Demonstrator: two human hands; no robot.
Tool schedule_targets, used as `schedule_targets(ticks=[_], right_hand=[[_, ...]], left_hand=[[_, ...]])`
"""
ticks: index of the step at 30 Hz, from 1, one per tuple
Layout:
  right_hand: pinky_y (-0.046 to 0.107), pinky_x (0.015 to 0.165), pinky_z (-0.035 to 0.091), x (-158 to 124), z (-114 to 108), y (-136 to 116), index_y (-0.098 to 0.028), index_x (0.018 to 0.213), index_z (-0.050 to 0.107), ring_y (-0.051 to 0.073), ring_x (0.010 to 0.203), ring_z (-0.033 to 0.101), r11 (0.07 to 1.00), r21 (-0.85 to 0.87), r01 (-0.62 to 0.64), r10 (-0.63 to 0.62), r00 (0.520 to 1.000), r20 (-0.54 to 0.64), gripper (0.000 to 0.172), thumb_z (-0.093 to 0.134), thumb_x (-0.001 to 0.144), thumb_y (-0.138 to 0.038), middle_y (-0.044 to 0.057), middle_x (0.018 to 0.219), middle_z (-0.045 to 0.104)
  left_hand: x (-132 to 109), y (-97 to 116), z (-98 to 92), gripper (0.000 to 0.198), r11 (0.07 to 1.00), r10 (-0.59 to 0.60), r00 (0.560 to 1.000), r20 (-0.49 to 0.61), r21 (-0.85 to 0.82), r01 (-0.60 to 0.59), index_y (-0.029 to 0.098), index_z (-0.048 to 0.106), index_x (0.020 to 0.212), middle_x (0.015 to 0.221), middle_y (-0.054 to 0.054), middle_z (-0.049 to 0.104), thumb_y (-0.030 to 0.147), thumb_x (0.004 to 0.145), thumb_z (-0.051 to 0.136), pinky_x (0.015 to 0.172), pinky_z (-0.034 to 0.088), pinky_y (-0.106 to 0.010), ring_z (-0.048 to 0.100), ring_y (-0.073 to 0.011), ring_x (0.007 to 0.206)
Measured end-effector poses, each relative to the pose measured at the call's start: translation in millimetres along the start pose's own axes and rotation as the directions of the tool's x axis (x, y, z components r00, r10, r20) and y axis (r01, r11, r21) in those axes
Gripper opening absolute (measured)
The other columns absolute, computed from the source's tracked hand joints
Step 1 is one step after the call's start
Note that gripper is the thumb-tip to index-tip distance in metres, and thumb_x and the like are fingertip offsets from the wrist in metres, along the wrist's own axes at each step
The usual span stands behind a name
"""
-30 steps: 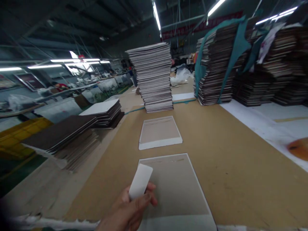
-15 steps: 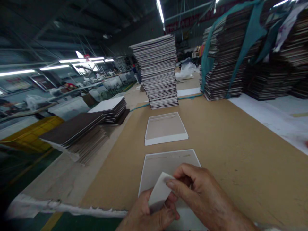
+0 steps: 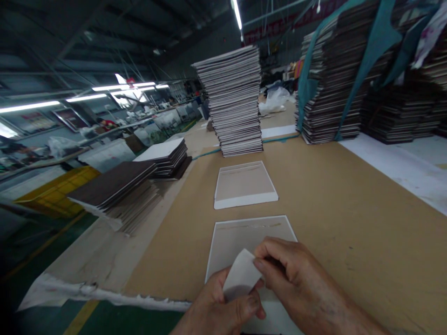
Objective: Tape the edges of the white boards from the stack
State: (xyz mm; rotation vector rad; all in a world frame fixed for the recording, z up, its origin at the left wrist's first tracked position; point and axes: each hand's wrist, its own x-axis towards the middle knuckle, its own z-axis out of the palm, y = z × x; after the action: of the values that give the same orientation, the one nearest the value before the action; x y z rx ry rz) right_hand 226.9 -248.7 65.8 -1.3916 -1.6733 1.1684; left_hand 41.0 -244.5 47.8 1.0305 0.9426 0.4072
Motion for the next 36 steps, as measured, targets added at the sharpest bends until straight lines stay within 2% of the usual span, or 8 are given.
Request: schedule_targets(ticks=[3,6,9,12,16,22,31,36], right_hand=[[0.022,0.066,0.045,1,1,1,-0.023,0.076,0.065,0.013,0.070,0.060,0.997,0.074,-0.005,0.005,1.000,-0.003,0.026,0.049,0.094,-0.033,-0.002,0.071,0.063],[0.022,0.059,0.045,3,1,0,-0.024,0.086,0.069,0.013,0.065,0.058,0.979,0.200,-0.036,0.047,0.998,-0.049,0.022,0.054,0.091,-0.039,-0.002,0.071,0.064],[0.022,0.056,0.043,6,0,1,-0.024,0.090,0.068,0.012,0.064,0.056,0.956,0.281,-0.087,0.095,0.995,-0.014,0.028,0.056,0.090,-0.049,-0.001,0.073,0.065],[0.023,0.061,0.043,9,0,6,-0.021,0.075,0.065,0.012,0.063,0.054,0.963,0.242,-0.120,0.117,0.993,0.027,0.038,0.056,0.088,-0.055,-0.001,0.069,0.063],[0.024,0.060,0.041,9,2,14,-0.021,0.068,0.065,0.012,0.060,0.050,0.979,0.158,-0.129,0.131,0.991,-0.007,0.042,0.054,0.088,-0.056,-0.001,0.062,0.057],[0.024,0.057,0.040,2,0,8,-0.020,0.066,0.061,0.013,0.060,0.050,0.980,0.176,-0.090,0.097,0.995,-0.031,0.040,0.054,0.088,-0.053,-0.001,0.062,0.055],[0.025,0.062,0.045,5,4,10,-0.020,0.073,0.060,0.013,0.064,0.055,0.953,0.293,-0.079,0.078,0.997,0.015,0.034,0.054,0.090,-0.049,-0.002,0.065,0.057],[0.026,0.069,0.047,9,3,13,-0.021,0.084,0.062,0.014,0.072,0.058,0.920,0.366,-0.137,0.121,0.990,0.067,0.031,0.055,0.090,-0.051,-0.001,0.074,0.062]], left_hand=[[1,-3,-3.3,0.051,1.000,-0.011,0.999,-0.044,-0.016,0.011,0.012,0.062,0.104,0.061,0.004,0.057,0.050,0.071,0.072,0.035,0.025,-0.018,0.032,-0.0032,0.036],[3,-7,-7.3,0.064,0.999,0.006,0.997,-0.081,-0.040,-0.010,0.011,0.055,0.116,0.063,0.004,0.058,0.054,0.072,0.072,0.038,0.027,-0.019,0.033,-0.0032,0.038],[4,-6,-7.1,0.061,0.999,0.031,0.993,-0.110,-0.035,-0.035,0.011,0.057,0.110,0.062,0.005,0.055,0.057,0.072,0.071,0.038,0.025,-0.019,0.033,-0.0034,0.038],[4,-3,-3.1,0.055,0.999,0.027,0.992,-0.125,-0.021,-0.030,0.013,0.058,0.104,0.061,0.005,0.055,0.055,0.071,0.071,0.038,0.026,-0.019,0.034,-0.0036,0.039],[6,-3,0.0,0.053,0.999,0.036,0.992,-0.120,-0.005,-0.037,0.014,0.060,0.101,0.060,0.005,0.054,0.054,0.070,0.071,0.036,0.026,-0.018,0.033,-0.0034,0.038],[8,-5,-3.0,0.060,0.998,0.039,0.991,-0.125,-0.050,-0.046,0.012,0.059,0.107,0.060,0.005,0.055,0.056,0.068,0.073,0.037,0.027,-0.018,0.034,-0.0031,0.038],[7,6,2.3,0.053,0.998,0.040,0.991,-0.128,-0.035,-0.044,0.013,0.061,0.106,0.048,0.008,0.048,0.052,0.071,0.069,0.033,0.024,-0.017,0.033,-0.0041,0.032],[8,3,0.7,0.050,0.999,0.044,0.988,-0.148,-0.025,-0.049,0.012,0.059,0.105,0.046,0.009,0.046,0.050,0.073,0.067,0.035,0.024,-0.016,0.032,-0.0039,0.033]])
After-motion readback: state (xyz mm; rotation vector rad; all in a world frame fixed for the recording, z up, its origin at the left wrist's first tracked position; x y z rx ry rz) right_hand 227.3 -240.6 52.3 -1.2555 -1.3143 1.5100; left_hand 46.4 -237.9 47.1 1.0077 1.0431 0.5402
